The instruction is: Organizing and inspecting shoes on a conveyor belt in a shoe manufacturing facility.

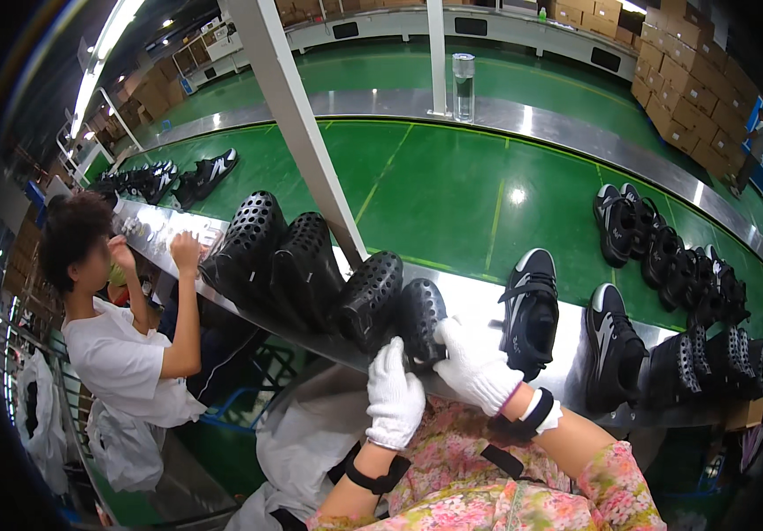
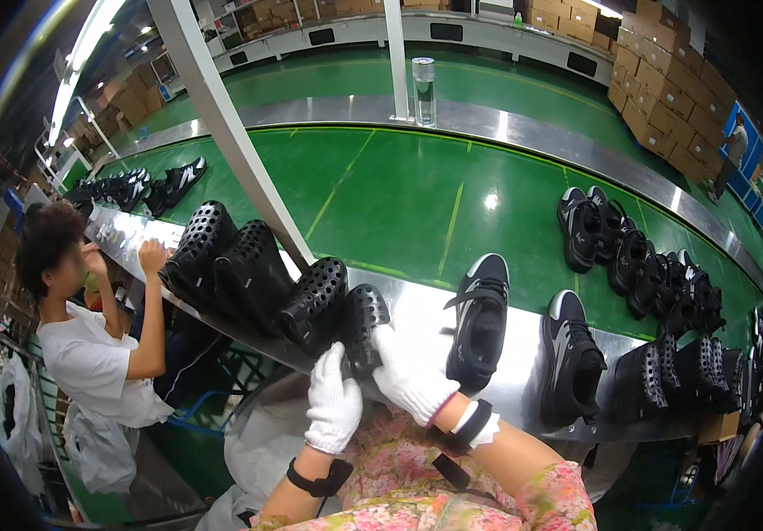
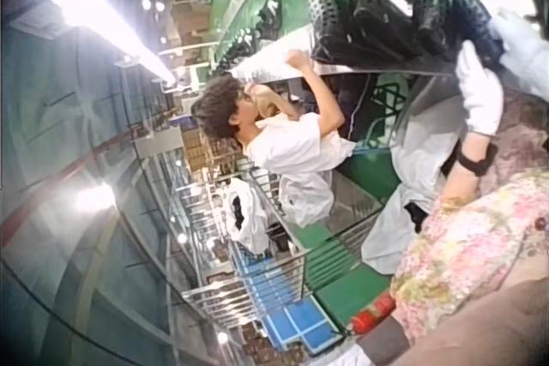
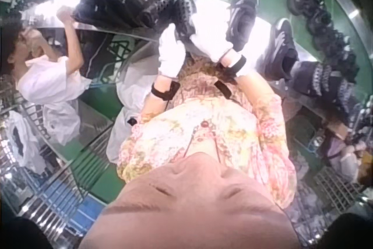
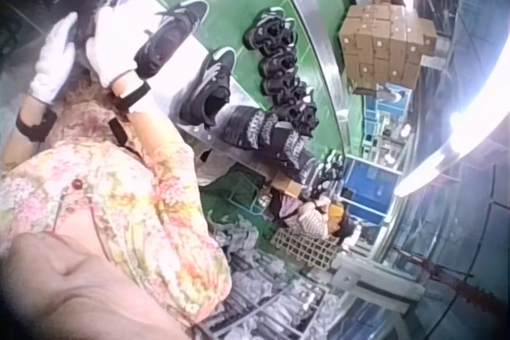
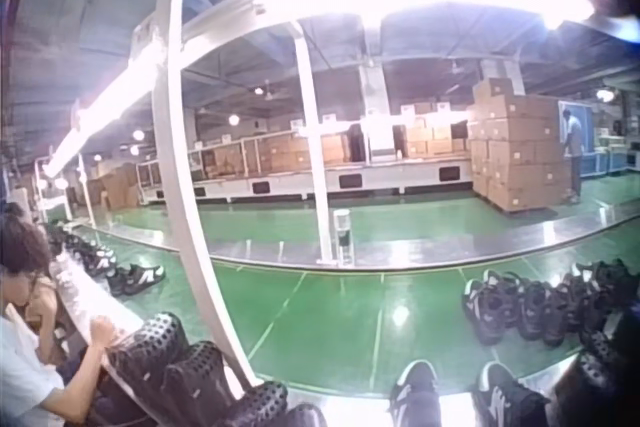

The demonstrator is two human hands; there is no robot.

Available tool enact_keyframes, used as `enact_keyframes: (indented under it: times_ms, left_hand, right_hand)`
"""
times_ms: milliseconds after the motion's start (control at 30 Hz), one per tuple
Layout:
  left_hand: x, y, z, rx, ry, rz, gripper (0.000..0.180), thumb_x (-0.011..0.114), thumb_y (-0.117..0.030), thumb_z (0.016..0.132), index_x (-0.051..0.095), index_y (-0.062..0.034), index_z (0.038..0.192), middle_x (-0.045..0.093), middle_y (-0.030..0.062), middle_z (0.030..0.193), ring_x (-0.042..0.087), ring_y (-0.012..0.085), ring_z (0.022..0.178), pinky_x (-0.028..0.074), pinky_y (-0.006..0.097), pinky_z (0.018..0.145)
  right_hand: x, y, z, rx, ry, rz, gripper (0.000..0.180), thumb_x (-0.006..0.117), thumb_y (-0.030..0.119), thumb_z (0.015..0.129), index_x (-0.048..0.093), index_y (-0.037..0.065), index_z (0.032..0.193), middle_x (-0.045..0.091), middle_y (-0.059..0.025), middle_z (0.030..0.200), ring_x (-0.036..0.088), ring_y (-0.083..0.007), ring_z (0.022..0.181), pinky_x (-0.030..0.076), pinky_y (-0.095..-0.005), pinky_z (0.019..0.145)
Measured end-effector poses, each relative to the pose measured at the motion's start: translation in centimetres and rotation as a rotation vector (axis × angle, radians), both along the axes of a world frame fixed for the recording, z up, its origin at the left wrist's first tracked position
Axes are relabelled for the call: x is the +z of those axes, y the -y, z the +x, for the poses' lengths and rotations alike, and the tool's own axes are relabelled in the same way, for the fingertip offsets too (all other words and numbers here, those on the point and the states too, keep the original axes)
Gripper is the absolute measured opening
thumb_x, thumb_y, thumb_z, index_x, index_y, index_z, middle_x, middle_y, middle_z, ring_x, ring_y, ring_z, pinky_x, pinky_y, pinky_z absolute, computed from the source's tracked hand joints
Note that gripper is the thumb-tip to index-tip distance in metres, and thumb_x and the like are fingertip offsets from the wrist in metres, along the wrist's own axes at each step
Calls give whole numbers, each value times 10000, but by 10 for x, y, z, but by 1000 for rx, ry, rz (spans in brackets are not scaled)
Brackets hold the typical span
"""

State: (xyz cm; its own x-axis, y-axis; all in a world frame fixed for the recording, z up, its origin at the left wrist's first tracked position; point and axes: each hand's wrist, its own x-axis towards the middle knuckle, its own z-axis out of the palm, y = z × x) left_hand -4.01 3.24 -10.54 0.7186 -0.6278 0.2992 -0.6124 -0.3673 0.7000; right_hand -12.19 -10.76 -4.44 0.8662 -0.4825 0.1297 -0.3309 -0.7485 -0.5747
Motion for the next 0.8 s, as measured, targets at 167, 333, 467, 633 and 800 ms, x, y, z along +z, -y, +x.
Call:
enact_keyframes:
  times_ms: [167, 333, 467, 633, 800]
  left_hand:
    - [34, -13, -12, 166, -44, -243, 478, 593, -62, 956, 492, 39, 1413, 561, 222, 1361, 596, 310, 1214, 495, 405, 1023]
    - [94, -3, -13, -168, -1181, -768, 269, 609, -29, 983, 569, 13, 1246, 669, 79, 1126, 652, 153, 999, 549, 326, 902]
    - [114, 17, -31, -179, -1263, -888, 213, 563, -1, 987, 570, -7, 1201, 665, 81, 1087, 657, 149, 965, 563, 330, 870]
    - [129, 46, -90, -173, -1181, -911, 271, 549, -50, 1009, 520, 20, 1269, 644, 71, 1099, 642, 153, 946, 549, 321, 865]
    - [100, 76, -69, -442, -661, -319, 281, 556, -99, 1034, 592, 66, 1259, 691, 121, 1104, 646, 178, 1037, 509, 314, 959]
  right_hand:
    - [28, -4, -23, 102, 270, -148, 312, 732, 0, 633, 605, 53, 913, 607, -151, 971, 602, -396, 923, 500, -482, 785]
    - [60, -2, -59, 286, 339, -84, 427, 791, -6, 660, 624, 43, 1051, 621, -192, 1164, 630, -384, 1095, 516, -443, 947]
    - [57, 4, -90, 157, 298, 637, 713, 828, 292, 835, 502, 35, 1415, 626, -206, 1263, 622, -341, 1198, 490, -413, 1030]
    - [53, -9, -103, -76, 528, 371, 728, 859, 203, 795, 509, -30, 1390, 643, -215, 1197, 658, -315, 1109, 525, -403, 967]
    - [82, 32, -160, -280, 611, 562, 654, 823, 117, 813, 531, -26, 1381, 654, -134, 1202, 653, -201, 1077, 532, -329, 938]
